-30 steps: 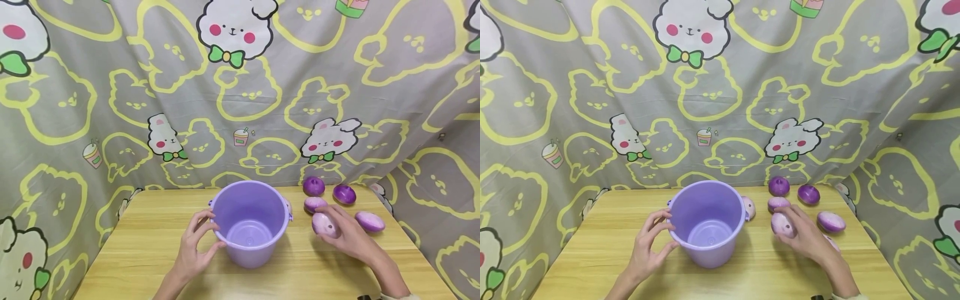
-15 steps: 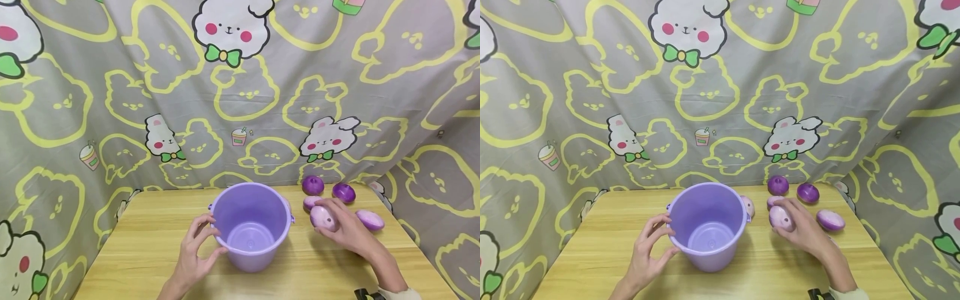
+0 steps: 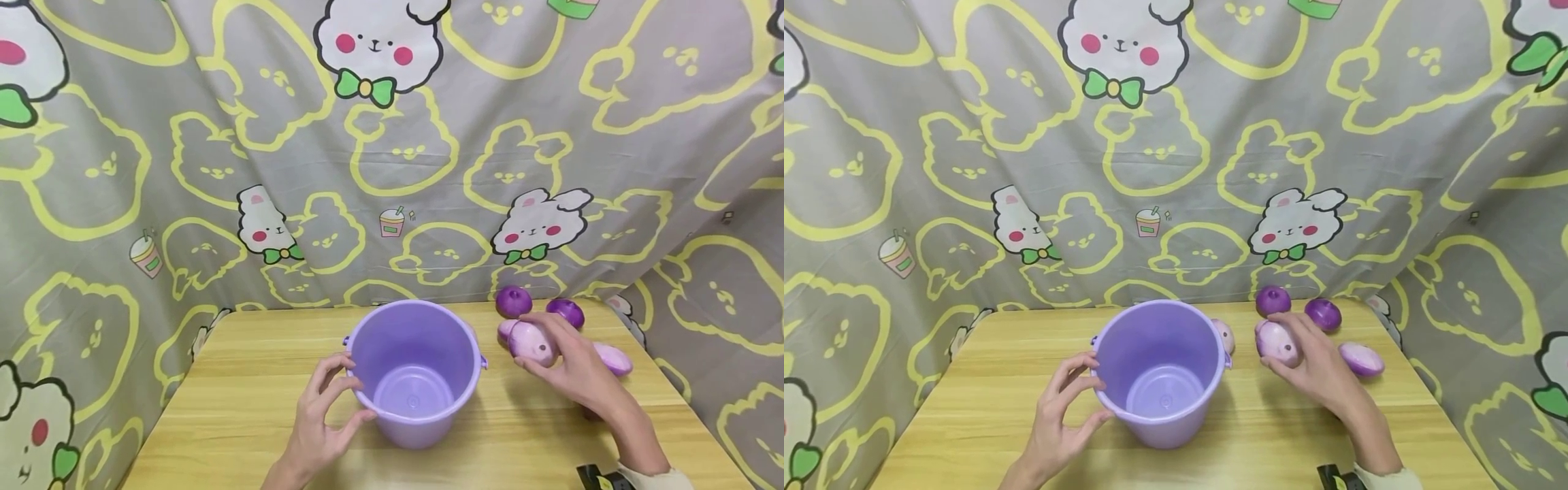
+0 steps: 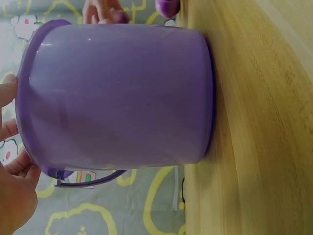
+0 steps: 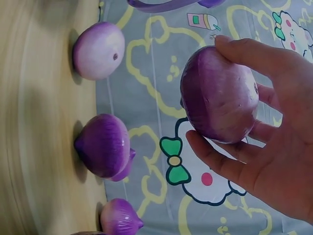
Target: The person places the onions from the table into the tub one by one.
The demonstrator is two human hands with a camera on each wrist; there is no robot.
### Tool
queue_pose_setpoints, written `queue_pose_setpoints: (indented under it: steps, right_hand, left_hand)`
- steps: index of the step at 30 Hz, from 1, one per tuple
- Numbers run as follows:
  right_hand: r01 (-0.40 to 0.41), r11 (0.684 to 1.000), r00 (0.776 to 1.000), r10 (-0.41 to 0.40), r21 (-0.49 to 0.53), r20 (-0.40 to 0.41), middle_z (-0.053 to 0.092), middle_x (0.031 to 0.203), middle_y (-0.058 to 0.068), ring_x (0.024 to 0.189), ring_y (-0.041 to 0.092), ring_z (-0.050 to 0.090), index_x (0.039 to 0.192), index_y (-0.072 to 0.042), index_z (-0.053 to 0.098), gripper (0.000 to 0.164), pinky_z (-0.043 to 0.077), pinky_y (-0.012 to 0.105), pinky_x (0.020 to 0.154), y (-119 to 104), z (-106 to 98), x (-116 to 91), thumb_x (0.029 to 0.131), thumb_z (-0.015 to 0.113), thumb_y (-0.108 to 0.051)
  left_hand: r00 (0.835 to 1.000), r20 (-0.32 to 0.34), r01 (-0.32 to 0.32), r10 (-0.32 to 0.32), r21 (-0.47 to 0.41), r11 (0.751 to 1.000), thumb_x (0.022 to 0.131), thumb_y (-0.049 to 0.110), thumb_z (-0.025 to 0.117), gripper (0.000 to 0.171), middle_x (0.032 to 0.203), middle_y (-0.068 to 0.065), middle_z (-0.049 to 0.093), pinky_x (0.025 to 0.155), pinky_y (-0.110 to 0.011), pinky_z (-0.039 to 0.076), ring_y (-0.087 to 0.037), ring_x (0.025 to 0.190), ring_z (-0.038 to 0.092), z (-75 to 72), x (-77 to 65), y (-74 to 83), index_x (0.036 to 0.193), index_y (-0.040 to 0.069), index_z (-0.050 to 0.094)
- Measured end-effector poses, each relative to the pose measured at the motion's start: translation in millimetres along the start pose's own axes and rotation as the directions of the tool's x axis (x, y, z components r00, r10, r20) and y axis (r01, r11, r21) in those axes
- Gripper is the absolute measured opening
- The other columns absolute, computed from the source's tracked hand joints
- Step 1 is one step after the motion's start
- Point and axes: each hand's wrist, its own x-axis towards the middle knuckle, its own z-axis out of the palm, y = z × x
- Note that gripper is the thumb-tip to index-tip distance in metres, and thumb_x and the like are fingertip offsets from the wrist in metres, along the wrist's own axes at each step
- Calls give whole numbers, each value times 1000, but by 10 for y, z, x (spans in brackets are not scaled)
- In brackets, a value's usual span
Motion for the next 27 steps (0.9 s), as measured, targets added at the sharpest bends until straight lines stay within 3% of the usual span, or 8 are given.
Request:
queue_pose_setpoints:
  steps: [12,20,27]
  right_hand:
    - [-12,1000,999,13,17,-41,60,133,7,117,27,59,137,-14,60,69,54,49,87,20,-55,35,77,92,-25]
    - [13,999,995,-10,30,-96,58,132,6,113,21,55,137,-16,60,74,53,25,80,-20,-111,65,72,95,-21]
    - [10,998,995,-3,67,-103,57,132,5,109,18,54,139,-17,59,74,54,16,77,-29,-121,79,73,94,-18]
  left_hand:
    - [1000,15,6,-6,-8,1000,86,25,85,31,120,-21,56,116,-33,42,-33,125,55,-5,80,86,101,5,67]
    - [1000,13,1,-1,-7,1000,85,24,85,31,120,-21,56,116,-34,43,-34,124,56,-2,99,120,102,5,67]
    - [1000,15,5,-5,0,1000,86,25,84,30,120,-20,56,116,-34,43,-35,124,55,6,64,86,101,5,67]
